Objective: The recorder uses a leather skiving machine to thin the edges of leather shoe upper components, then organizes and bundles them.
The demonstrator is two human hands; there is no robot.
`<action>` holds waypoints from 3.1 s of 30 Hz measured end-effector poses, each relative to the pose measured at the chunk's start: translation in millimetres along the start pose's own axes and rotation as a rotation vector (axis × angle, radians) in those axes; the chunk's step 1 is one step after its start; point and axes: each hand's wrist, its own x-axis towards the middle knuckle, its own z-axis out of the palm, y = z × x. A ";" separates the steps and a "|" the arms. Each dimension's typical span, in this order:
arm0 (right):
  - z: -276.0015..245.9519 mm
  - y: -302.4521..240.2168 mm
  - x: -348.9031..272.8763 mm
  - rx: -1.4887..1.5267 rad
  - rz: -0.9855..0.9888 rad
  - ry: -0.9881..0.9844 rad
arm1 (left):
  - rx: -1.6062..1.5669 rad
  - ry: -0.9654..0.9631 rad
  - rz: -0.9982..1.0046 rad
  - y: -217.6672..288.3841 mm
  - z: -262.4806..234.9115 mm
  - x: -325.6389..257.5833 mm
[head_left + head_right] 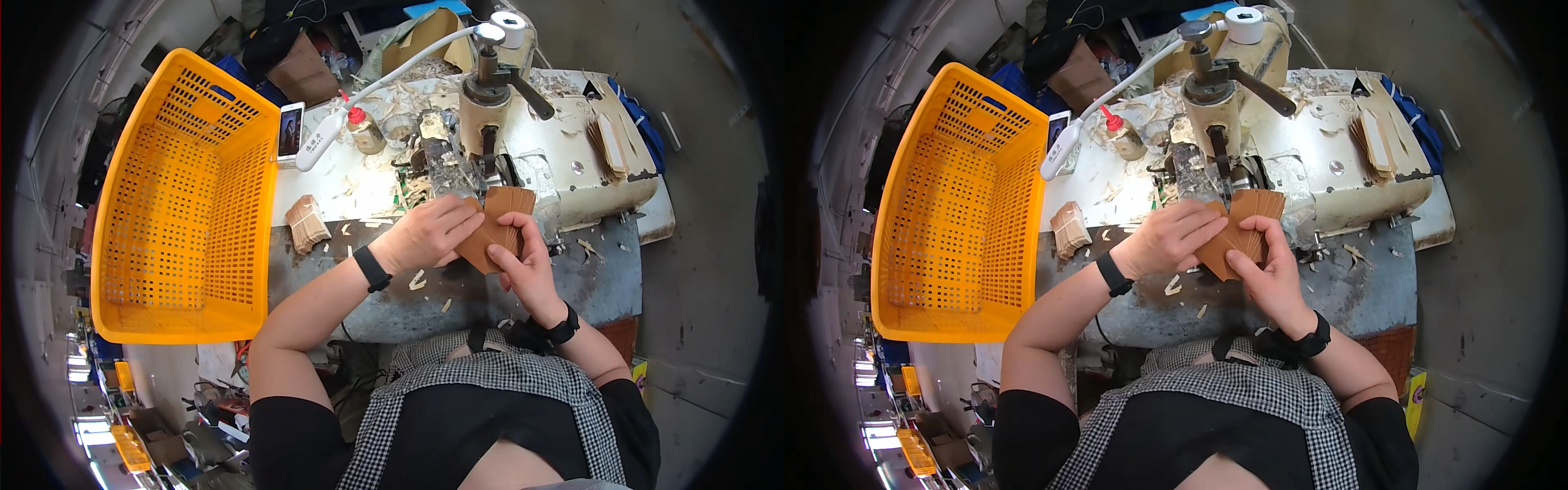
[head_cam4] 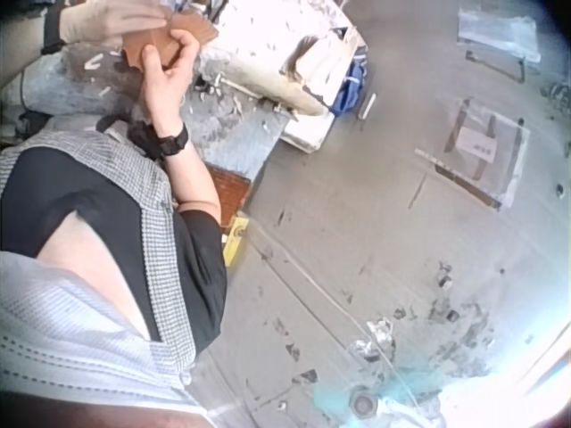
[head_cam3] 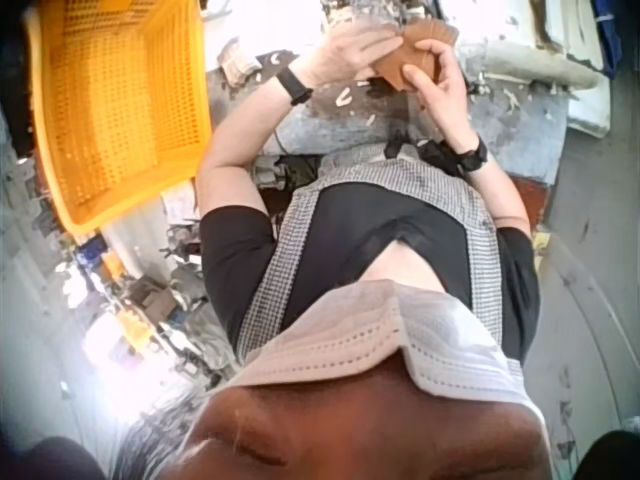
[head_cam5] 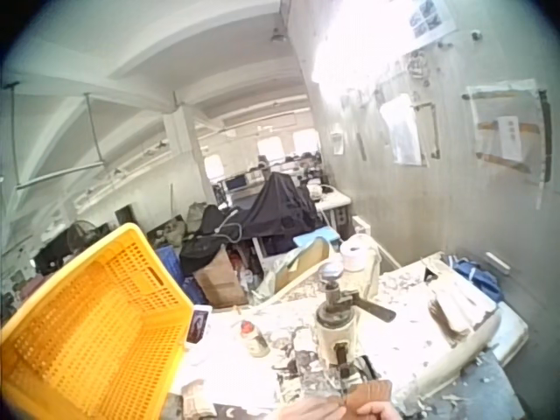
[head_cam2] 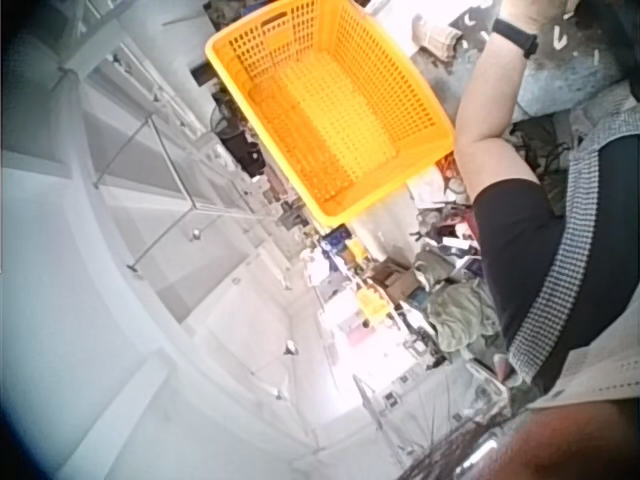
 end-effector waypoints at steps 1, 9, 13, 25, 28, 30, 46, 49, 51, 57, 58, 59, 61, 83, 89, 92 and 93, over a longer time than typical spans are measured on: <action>-0.6 0.1 -0.5 -0.008 0.001 -0.007 | 0.007 -0.007 0.008 1.7 -1.8 -0.4; -2.4 4.8 2.2 -0.020 -0.035 -0.011 | 0.025 -0.058 -0.013 0.9 -3.0 -1.5; -2.1 4.7 1.2 -0.039 -0.033 -0.008 | 0.021 -0.010 0.045 -3.1 -0.7 -3.0; -2.2 4.9 3.4 -0.043 -0.049 0.010 | 0.025 -0.047 0.031 -6.8 -3.2 -1.2; -3.6 4.6 2.1 -0.049 -0.043 0.013 | 0.035 -0.096 0.029 -8.0 -1.6 -3.9; -3.8 4.8 1.9 -0.063 -0.051 0.014 | -0.005 -0.077 -0.011 -1.4 -1.8 -2.8; -4.4 9.2 3.7 -0.168 -0.078 0.063 | 0.057 -0.034 0.030 -5.7 -4.2 0.0; -5.5 8.9 2.5 -0.168 -0.074 0.063 | 0.058 -0.071 0.012 -5.3 -2.9 -1.7; -6.0 8.6 2.1 -0.179 -0.075 0.063 | 0.026 -0.044 -0.010 0.1 0.2 -1.6; -5.7 10.0 3.1 -0.208 -0.091 0.080 | 0.075 -0.030 -0.022 -2.7 -1.4 0.1; -5.7 9.5 4.3 -0.210 -0.092 0.079 | 0.094 -0.039 -0.035 -3.5 -3.2 1.5; -5.6 9.7 4.5 -0.211 -0.090 0.079 | 0.086 -0.027 -0.039 -3.1 -2.0 0.7; -6.5 10.1 2.9 -0.224 -0.075 0.082 | 0.069 0.000 -0.042 -1.7 3.0 -0.7; -102.9 64.5 -24.4 -1.135 -0.392 -0.687 | -0.352 -0.439 -0.244 79.5 87.8 -45.3; -93.8 70.1 -24.1 -1.308 -0.628 -0.508 | -0.228 -0.310 -0.159 89.1 100.6 -55.1; -94.5 74.1 -17.5 -1.352 -0.641 -0.531 | -0.223 -0.281 -0.182 89.3 107.5 -58.0; -94.0 73.2 -14.9 -1.361 -0.641 -0.547 | -0.234 -0.302 -0.198 88.0 107.7 -59.9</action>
